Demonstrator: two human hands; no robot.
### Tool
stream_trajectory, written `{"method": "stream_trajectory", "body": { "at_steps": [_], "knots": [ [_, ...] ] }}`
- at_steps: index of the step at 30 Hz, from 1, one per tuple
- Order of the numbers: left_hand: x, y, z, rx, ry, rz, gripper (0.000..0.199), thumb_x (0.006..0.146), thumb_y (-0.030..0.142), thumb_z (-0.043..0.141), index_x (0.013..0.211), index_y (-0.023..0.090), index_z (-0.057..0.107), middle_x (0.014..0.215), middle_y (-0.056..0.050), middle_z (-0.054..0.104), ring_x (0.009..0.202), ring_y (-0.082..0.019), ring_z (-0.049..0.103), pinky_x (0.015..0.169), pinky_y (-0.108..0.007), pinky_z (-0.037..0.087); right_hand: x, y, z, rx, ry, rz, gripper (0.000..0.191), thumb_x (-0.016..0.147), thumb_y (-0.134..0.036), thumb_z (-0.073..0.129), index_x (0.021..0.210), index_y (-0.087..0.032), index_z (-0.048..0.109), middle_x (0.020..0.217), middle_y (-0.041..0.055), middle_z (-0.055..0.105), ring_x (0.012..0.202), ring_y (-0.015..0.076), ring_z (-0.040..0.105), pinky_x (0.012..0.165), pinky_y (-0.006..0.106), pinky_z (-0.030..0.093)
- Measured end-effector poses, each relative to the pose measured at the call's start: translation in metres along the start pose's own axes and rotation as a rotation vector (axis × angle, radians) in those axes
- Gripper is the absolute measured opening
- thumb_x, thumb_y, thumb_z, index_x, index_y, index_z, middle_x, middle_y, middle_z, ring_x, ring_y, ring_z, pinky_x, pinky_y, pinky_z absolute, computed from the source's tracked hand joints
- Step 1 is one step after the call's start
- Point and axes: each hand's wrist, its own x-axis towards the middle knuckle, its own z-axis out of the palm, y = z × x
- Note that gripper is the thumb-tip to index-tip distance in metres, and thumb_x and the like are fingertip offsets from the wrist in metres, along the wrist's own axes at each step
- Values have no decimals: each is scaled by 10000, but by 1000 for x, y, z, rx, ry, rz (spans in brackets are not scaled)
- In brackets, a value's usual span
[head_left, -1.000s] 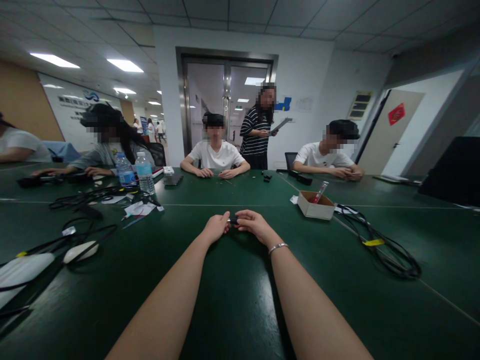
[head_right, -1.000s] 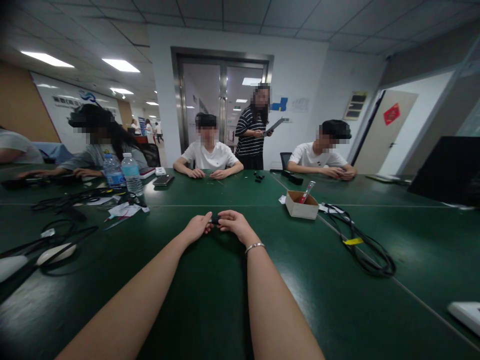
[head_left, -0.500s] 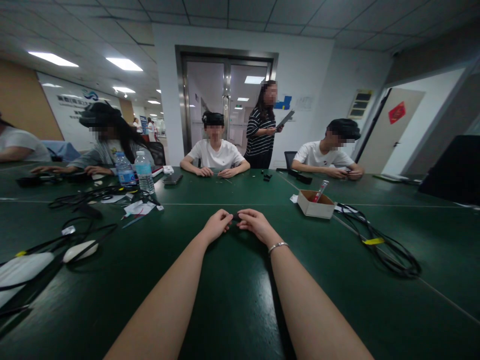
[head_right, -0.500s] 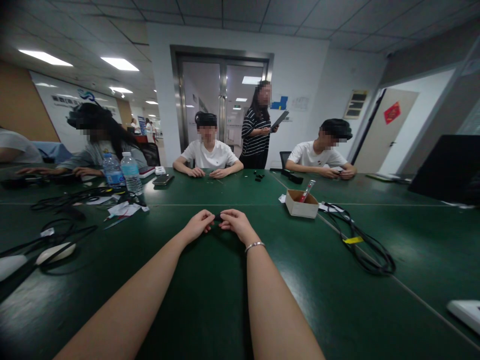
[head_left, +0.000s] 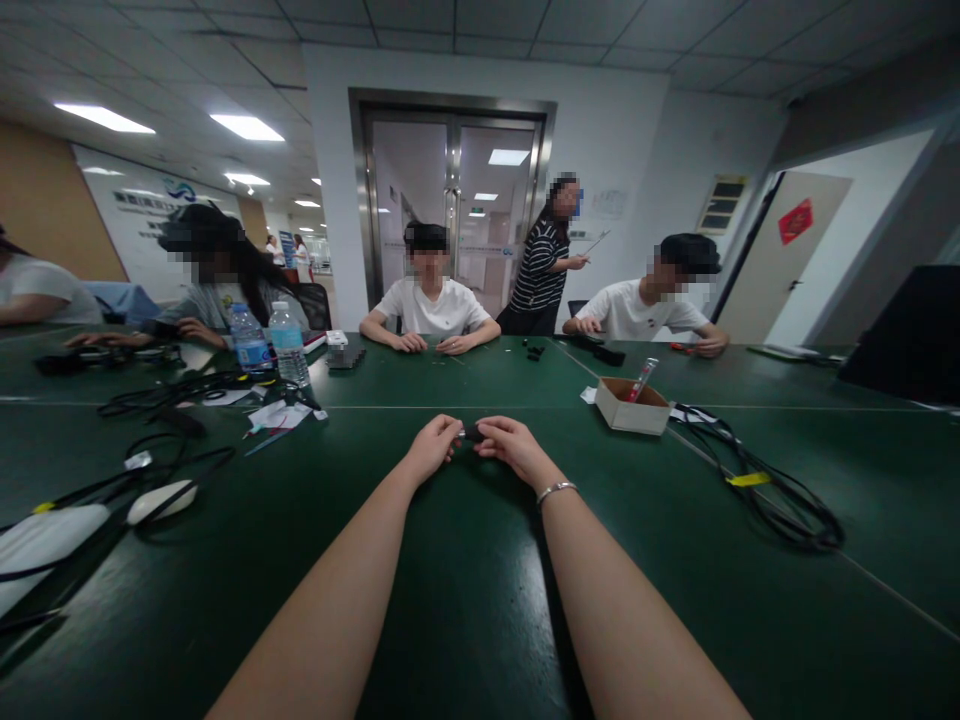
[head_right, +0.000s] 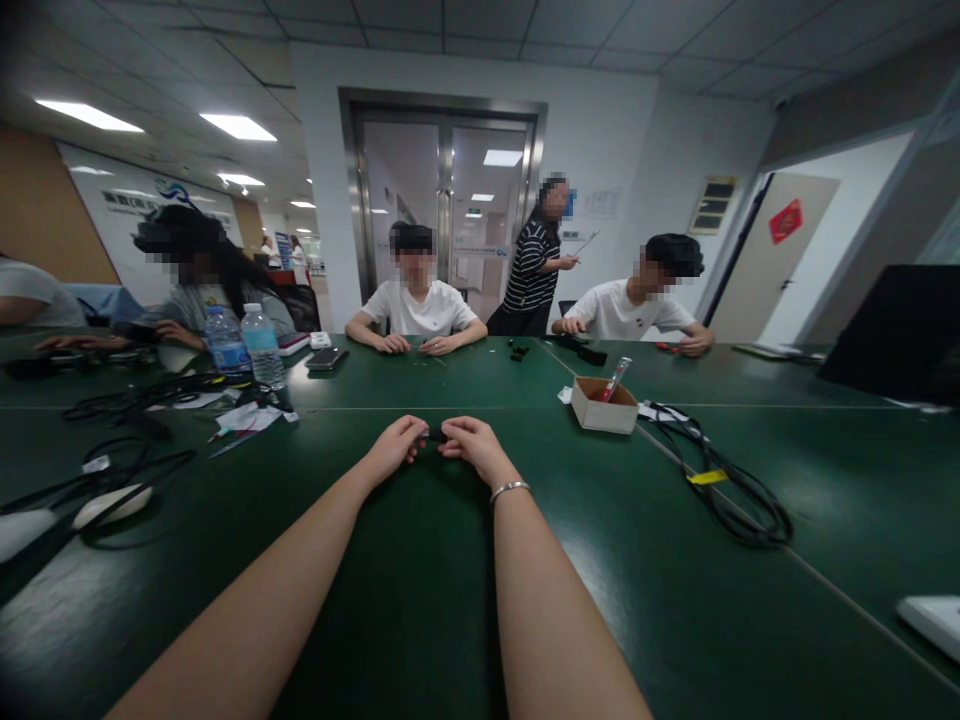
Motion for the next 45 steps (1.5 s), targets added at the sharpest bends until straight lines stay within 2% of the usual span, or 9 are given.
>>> {"method": "stream_trajectory", "body": {
  "at_steps": [16, 19, 21, 27, 32, 35, 38, 43, 45],
  "knots": [
    [0, 2, 0, -2, -11, -32, 259, 855, 380, 447, 922, 156, 556, 688, 3, 520, 530, -85, 461, 463, -182, 356, 0, -1, 0, -2, -9, 5, 79, 802, -109, 675, 868, -115, 632, 734, 53, 668, 576, 119, 665, 522, 161, 559],
    [2, -1, 0, 17, -21, 9, 282, 868, 381, 407, 919, 154, 566, 635, 15, 495, 490, -81, 415, 446, -185, 313, 0, 0, 1, 4, -9, 8, 67, 810, -98, 661, 868, -114, 630, 730, 53, 668, 568, 118, 663, 517, 162, 557],
    [2, -2, 0, 25, -9, 27, 246, 844, 352, 451, 928, 157, 573, 639, 19, 492, 491, -77, 406, 447, -184, 300, 0, 0, 1, 10, -4, 10, 65, 809, -97, 663, 861, -118, 630, 723, 49, 667, 563, 117, 661, 506, 159, 553],
    [1, -1, 1, 15, -22, 30, 301, 858, 379, 409, 953, 150, 580, 631, 15, 494, 480, -80, 400, 445, -191, 296, 1, -1, 0, 7, -11, 20, 61, 811, -103, 665, 858, -116, 628, 699, 49, 664, 561, 121, 663, 502, 158, 553],
    [3, -4, 0, 15, -6, 8, 275, 833, 352, 452, 974, 158, 585, 675, 5, 532, 503, -87, 431, 451, -197, 311, 1, 0, 0, 12, -3, 11, 98, 786, -121, 704, 852, -119, 632, 693, 44, 659, 554, 117, 659, 502, 154, 550],
    [4, -6, 0, 17, -34, 51, 325, 868, 377, 379, 971, 146, 584, 622, 9, 516, 473, -85, 403, 455, -201, 305, 1, 0, 0, 8, -7, 12, 73, 804, -102, 672, 861, -114, 629, 705, 51, 663, 561, 118, 661, 507, 156, 551],
    [5, -6, -1, 21, -13, 62, 281, 836, 346, 439, 972, 148, 585, 629, 14, 512, 482, -83, 407, 469, -202, 308, 1, 0, 0, 5, -7, 10, 66, 808, -93, 661, 863, -111, 628, 709, 51, 663, 549, 112, 654, 505, 157, 550],
    [4, -5, -1, 31, -28, 67, 362, 862, 409, 378, 963, 141, 600, 596, 14, 494, 479, -95, 396, 485, -220, 311, 1, -1, 0, 6, -16, 12, 90, 797, -108, 680, 869, -112, 626, 712, 55, 666, 566, 121, 662, 512, 161, 553],
    [4, -5, -1, 52, -16, 82, 327, 842, 386, 422, 958, 144, 609, 589, 21, 484, 484, -94, 397, 496, -219, 317, 0, -1, 0, 6, -14, 12, 85, 801, -104, 674, 870, -113, 625, 725, 56, 669, 567, 117, 661, 518, 161, 556]
  ]
}}
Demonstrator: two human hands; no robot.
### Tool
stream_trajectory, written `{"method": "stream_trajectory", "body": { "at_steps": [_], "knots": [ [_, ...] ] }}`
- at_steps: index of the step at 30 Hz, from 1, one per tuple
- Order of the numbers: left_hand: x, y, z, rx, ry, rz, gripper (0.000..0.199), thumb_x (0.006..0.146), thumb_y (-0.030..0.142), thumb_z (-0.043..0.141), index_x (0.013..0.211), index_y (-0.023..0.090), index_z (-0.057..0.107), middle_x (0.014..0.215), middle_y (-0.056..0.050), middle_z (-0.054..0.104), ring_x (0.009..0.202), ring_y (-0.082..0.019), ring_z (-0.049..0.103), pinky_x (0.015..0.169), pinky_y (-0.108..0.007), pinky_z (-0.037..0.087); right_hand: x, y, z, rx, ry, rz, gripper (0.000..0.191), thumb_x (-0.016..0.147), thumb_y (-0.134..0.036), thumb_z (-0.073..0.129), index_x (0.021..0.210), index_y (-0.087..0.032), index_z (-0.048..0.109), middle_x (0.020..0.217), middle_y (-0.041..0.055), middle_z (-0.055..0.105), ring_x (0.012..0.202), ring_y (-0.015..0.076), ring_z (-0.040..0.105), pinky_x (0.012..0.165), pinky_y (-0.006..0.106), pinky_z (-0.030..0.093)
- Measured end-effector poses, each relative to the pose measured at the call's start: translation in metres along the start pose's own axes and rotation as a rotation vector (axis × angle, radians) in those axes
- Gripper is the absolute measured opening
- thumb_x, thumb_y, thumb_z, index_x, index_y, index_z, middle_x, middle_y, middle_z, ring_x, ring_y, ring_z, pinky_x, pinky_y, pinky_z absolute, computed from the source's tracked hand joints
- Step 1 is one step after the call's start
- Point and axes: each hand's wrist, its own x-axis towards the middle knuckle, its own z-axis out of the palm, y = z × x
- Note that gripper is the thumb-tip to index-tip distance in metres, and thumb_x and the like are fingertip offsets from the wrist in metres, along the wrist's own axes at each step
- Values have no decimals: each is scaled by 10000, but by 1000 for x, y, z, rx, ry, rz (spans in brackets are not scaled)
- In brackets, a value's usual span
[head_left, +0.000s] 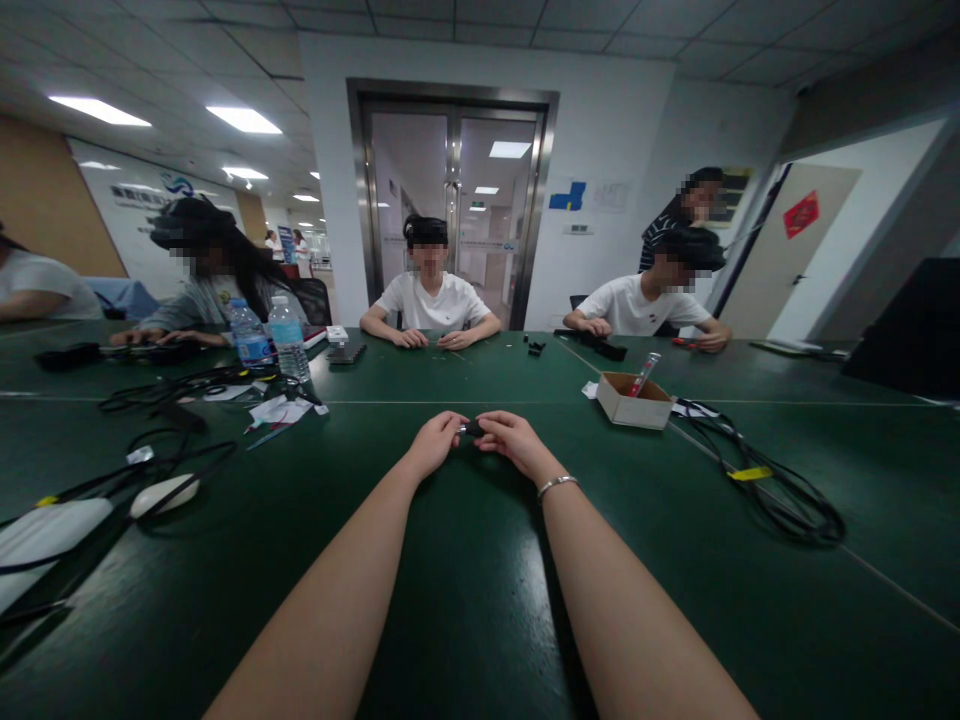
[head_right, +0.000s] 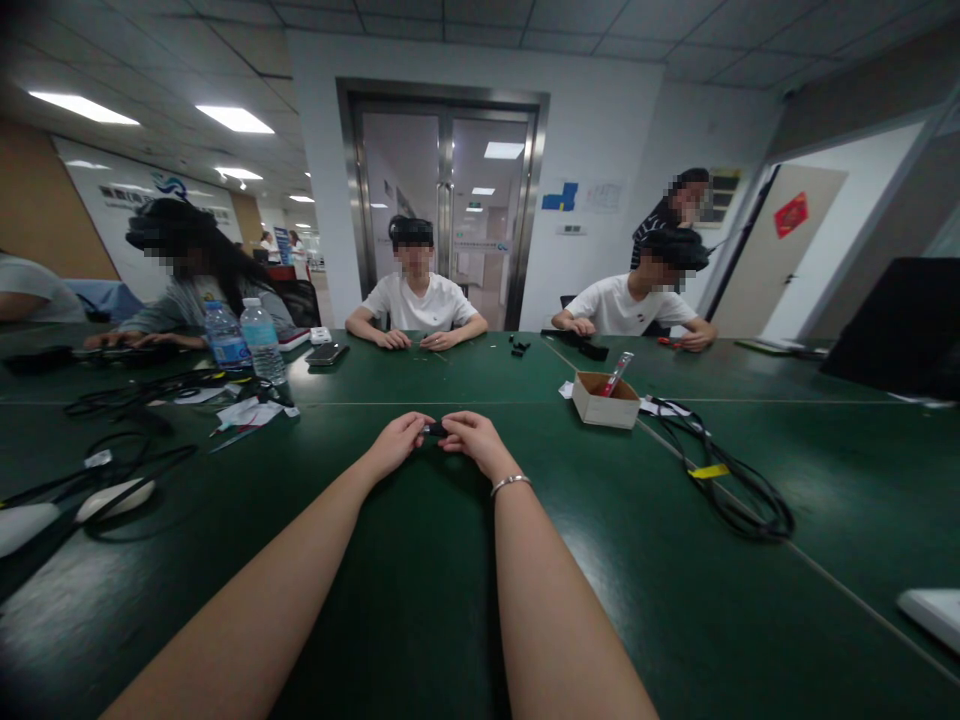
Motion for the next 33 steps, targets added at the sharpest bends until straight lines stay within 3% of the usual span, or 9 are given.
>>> {"method": "stream_trajectory", "body": {
  "at_steps": [6, 21, 33],
  "knots": [
    [1, -2, 0, -21, -23, -36, 385, 860, 419, 384, 974, 127, 609, 589, 18, 494, 463, -89, 381, 469, -215, 298, 0, 1, 0, 4, 1, 0, 93, 799, -105, 676, 875, -108, 623, 736, 57, 668, 562, 116, 659, 519, 163, 556],
    [-3, 6, 0, -42, -3, -86, 286, 843, 301, 429, 1003, 140, 603, 657, 7, 517, 486, -78, 411, 436, -185, 303, 0, 0, 1, -7, 11, 6, 59, 829, -77, 623, 881, -104, 620, 721, 53, 665, 560, 114, 658, 511, 157, 552],
    [-3, 5, 0, -12, -10, -50, 293, 856, 297, 415, 1018, 136, 599, 641, 11, 504, 474, -75, 401, 436, -182, 300, 0, 0, 1, -8, 6, 4, 61, 832, -69, 617, 884, -102, 622, 727, 56, 663, 555, 110, 656, 510, 156, 549]
  ]
}}
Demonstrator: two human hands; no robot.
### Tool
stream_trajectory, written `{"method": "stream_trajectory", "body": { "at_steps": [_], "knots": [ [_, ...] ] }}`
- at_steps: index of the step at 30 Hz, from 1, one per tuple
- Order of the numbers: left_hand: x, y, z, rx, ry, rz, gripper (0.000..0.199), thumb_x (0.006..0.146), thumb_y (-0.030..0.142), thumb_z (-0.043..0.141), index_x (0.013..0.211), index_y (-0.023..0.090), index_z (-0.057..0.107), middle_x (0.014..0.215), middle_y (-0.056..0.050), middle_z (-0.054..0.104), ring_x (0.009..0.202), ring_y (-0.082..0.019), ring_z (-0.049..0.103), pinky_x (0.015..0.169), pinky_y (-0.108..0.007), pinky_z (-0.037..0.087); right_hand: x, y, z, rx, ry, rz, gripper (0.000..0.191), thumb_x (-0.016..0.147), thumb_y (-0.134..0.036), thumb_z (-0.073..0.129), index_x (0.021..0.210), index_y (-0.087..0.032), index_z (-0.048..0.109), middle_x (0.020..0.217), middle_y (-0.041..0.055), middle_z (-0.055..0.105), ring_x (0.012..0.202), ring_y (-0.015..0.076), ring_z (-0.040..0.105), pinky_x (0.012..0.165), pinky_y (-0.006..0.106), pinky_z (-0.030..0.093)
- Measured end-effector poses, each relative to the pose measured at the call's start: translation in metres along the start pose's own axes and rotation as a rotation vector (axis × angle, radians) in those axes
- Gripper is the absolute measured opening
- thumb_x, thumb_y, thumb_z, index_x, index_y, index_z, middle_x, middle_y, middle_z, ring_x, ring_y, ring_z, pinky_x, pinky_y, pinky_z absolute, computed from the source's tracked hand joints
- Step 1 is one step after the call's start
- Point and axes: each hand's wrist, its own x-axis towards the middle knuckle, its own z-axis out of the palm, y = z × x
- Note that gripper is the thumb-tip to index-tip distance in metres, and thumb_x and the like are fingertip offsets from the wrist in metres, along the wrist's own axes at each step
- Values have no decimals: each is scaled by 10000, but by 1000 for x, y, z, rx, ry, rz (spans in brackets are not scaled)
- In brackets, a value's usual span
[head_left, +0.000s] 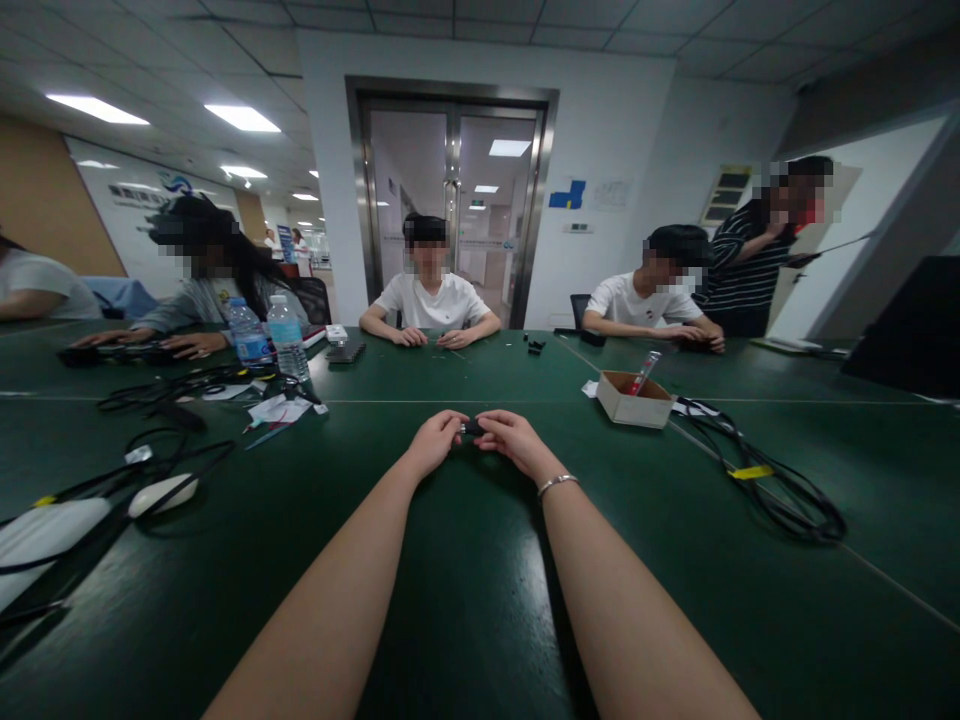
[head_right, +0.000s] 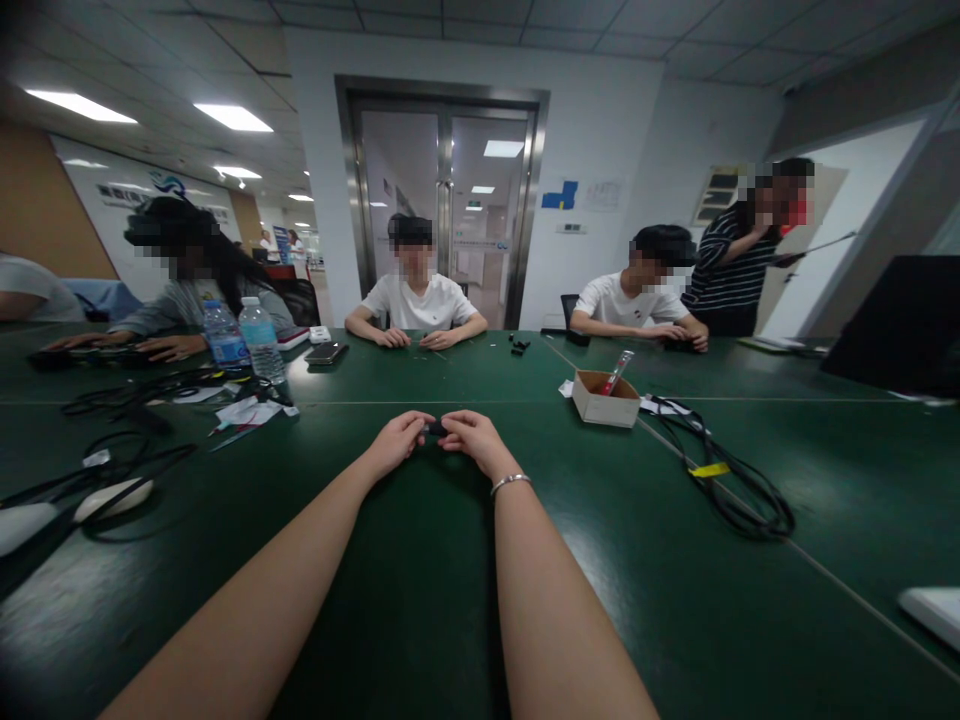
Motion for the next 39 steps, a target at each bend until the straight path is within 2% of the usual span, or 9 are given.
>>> {"method": "stream_trajectory", "body": {
  "at_steps": [6, 10, 15, 19, 23, 27, 31, 35, 39],
  "knots": [
    [2, -4, 1, -16, 17, 1, 322, 871, 326, 381, 996, 133, 607, 609, 16, 488, 445, -77, 371, 424, -192, 275, 1, 1, 0, 6, -7, 3, 64, 819, -83, 642, 875, -106, 619, 712, 53, 662, 546, 112, 652, 516, 162, 555],
    [3, -4, 1, -23, 59, -6, 264, 830, 259, 431, 974, 141, 617, 607, 21, 482, 457, -73, 385, 441, -189, 286, 1, 1, 0, 18, -3, 2, 60, 819, -77, 638, 866, -107, 616, 701, 49, 659, 546, 112, 654, 509, 156, 552],
    [2, -4, 0, -32, 28, -9, 316, 863, 339, 396, 984, 140, 610, 607, 16, 489, 443, -77, 369, 422, -194, 277, 1, 1, 0, -1, 2, 6, 85, 810, -97, 661, 880, -110, 615, 711, 47, 663, 546, 108, 654, 510, 154, 555],
    [1, -2, 0, -14, 44, -30, 267, 825, 276, 453, 1009, 153, 602, 672, 9, 520, 487, -76, 410, 443, -182, 315, 1, 1, 1, -9, 13, 9, 87, 807, -96, 664, 879, -113, 617, 705, 38, 661, 542, 106, 653, 501, 150, 553],
    [-1, 0, 0, -6, 22, -17, 315, 861, 344, 410, 1003, 140, 604, 626, 9, 499, 472, -83, 396, 421, -187, 290, 0, 0, 0, -7, -5, 7, 95, 801, -106, 675, 879, -114, 622, 712, 51, 667, 562, 117, 661, 513, 157, 556],
    [-1, 0, 1, -3, 27, -22, 276, 835, 297, 453, 1017, 149, 600, 659, 7, 519, 489, -80, 418, 442, -186, 311, 0, 1, 0, -1, -13, 0, 92, 798, -112, 682, 872, -116, 627, 709, 48, 666, 575, 120, 664, 517, 155, 555],
    [0, -1, 1, -22, 0, -15, 321, 868, 353, 400, 1016, 143, 591, 615, 15, 493, 446, -80, 384, 420, -197, 287, 0, 0, 0, -10, -19, 5, 101, 794, -108, 685, 877, -116, 627, 734, 52, 669, 579, 119, 666, 515, 154, 554],
    [0, 0, 1, -8, 16, -27, 278, 822, 287, 458, 1016, 144, 597, 688, 1, 534, 486, -81, 424, 447, -197, 324, -1, 0, 1, -21, -9, -6, 111, 781, -111, 696, 869, -120, 629, 742, 45, 666, 576, 116, 664, 520, 158, 557],
    [0, -1, 0, -22, -4, -7, 325, 862, 334, 397, 1013, 129, 600, 619, 10, 496, 463, -81, 390, 435, -195, 297, -2, -1, 1, -29, -10, -2, 92, 805, -89, 658, 888, -110, 627, 730, 48, 665, 578, 116, 664, 528, 158, 558]
  ]
}}
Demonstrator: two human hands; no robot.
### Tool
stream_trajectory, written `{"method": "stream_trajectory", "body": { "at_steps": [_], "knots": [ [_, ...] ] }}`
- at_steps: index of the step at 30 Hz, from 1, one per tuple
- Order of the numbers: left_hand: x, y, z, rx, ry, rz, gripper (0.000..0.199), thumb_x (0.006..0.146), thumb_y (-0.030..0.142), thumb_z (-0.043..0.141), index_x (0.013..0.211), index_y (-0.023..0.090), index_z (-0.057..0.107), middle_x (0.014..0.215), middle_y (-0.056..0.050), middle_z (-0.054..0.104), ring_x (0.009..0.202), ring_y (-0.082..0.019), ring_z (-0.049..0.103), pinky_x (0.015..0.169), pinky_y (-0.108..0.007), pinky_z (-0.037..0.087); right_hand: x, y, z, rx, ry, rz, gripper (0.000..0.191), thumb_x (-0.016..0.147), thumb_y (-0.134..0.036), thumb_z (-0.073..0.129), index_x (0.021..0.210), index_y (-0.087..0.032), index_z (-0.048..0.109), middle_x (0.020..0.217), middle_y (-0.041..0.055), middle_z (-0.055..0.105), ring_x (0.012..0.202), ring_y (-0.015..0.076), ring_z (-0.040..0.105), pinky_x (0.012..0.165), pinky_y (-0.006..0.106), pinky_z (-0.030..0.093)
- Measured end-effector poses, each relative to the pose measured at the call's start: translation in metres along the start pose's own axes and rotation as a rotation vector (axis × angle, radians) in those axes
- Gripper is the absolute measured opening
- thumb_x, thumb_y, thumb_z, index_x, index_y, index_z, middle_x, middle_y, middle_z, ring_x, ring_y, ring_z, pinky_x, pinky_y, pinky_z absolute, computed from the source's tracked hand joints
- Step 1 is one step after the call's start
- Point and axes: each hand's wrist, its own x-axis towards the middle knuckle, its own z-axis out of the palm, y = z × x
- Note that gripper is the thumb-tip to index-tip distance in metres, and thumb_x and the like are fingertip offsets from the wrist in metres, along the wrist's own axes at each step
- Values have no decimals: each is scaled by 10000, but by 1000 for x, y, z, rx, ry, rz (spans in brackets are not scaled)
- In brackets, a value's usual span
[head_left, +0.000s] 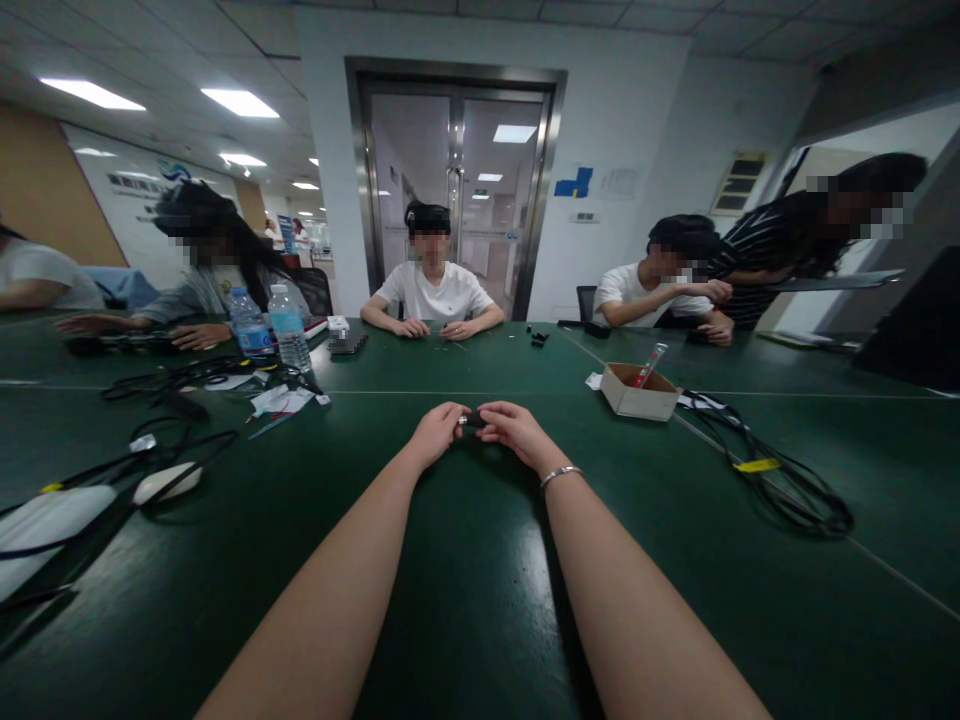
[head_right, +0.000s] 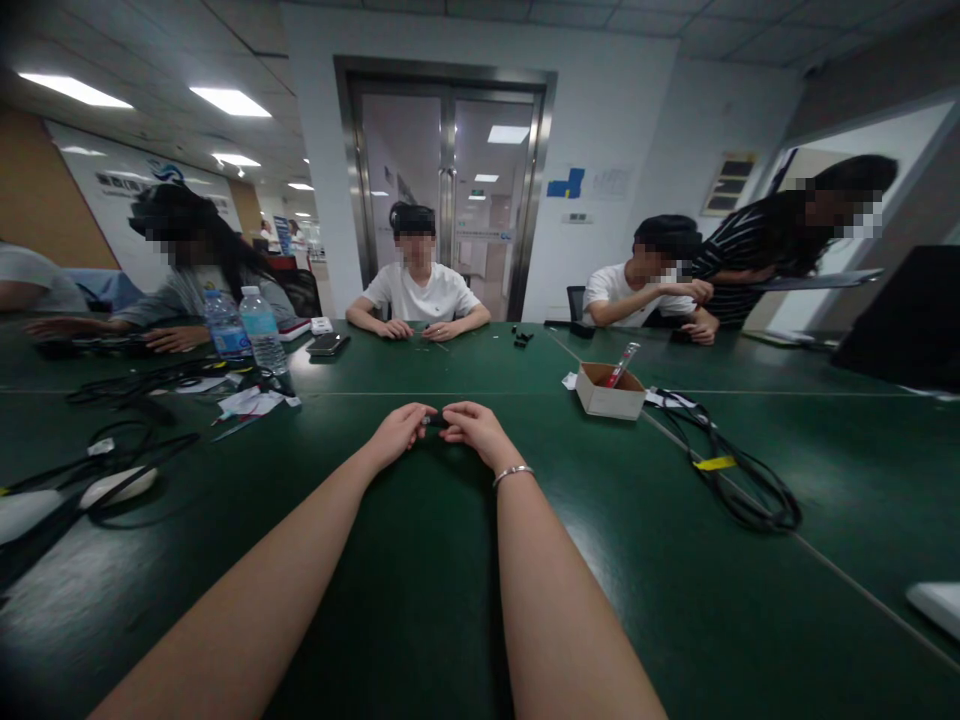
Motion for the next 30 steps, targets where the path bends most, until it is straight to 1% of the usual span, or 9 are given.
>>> {"method": "stream_trajectory", "body": {
  "at_steps": [3, 5, 8, 11, 16, 19, 22, 25, 30],
  "knots": [
    [0, 0, 0, 2, 30, -22, 276, 831, 277, 442, 1012, 143, 603, 640, 14, 492, 477, -76, 397, 444, -187, 305, -1, -1, 0, 8, -6, -2, 108, 786, -102, 690, 873, -112, 627, 743, 53, 666, 580, 119, 665, 523, 159, 559],
    [0, 0, 0, -17, 36, -53, 282, 842, 290, 425, 1005, 145, 604, 649, 12, 488, 476, -76, 397, 435, -188, 296, -1, -1, 0, 17, -13, -2, 114, 779, -106, 701, 866, -114, 627, 740, 51, 664, 576, 119, 664, 521, 160, 560],
    [0, 0, 0, -16, 24, -25, 321, 871, 340, 392, 999, 140, 608, 616, 17, 468, 459, -75, 373, 428, -188, 280, -1, -1, 0, 17, -11, 0, 102, 787, -95, 687, 867, -112, 626, 744, 51, 663, 576, 118, 665, 520, 158, 560],
    [0, -1, 0, -7, 36, -27, 275, 842, 302, 451, 1010, 149, 606, 638, 15, 488, 483, -76, 399, 445, -182, 303, 0, -1, 0, 15, -7, 2, 95, 794, -93, 678, 873, -114, 629, 743, 50, 663, 579, 117, 665, 520, 155, 559],
    [1, -2, -1, -10, 7, -11, 314, 864, 346, 417, 1000, 135, 604, 629, 7, 504, 473, -77, 401, 439, -183, 304, 0, 0, 0, 17, -24, -2, 94, 797, -95, 674, 879, -118, 633, 749, 48, 666, 586, 114, 664, 530, 157, 562],
    [0, 0, 0, -1, 17, -15, 267, 826, 280, 476, 1020, 143, 599, 676, 4, 521, 508, -76, 430, 452, -176, 328, 1, 0, -1, 16, -21, -1, 94, 797, -96, 673, 878, -117, 631, 739, 46, 665, 583, 112, 662, 524, 153, 557],
    [-1, 3, 0, -9, 18, -37, 269, 834, 270, 456, 1024, 140, 595, 690, 0, 522, 518, -78, 441, 447, -173, 335, 1, 0, -1, 15, -20, -3, 87, 805, -92, 660, 884, -116, 631, 723, 45, 663, 578, 111, 660, 525, 153, 556],
    [-2, 4, 1, -1, 8, -21, 266, 838, 255, 445, 1024, 136, 593, 662, 6, 511, 508, -77, 426, 453, -172, 336, 2, 1, -1, 12, -23, -9, 89, 796, -101, 673, 873, -123, 634, 756, 48, 669, 579, 111, 661, 517, 152, 555],
    [-1, 0, 0, 38, 37, 18, 265, 775, 200, 520, 1020, 151, 606, 720, -3, 533, 562, -89, 458, 506, -189, 374, 3, 2, -2, 11, -31, -7, 82, 798, -118, 680, 864, -122, 631, 745, 48, 666, 586, 116, 663, 521, 154, 555]
  ]
}}
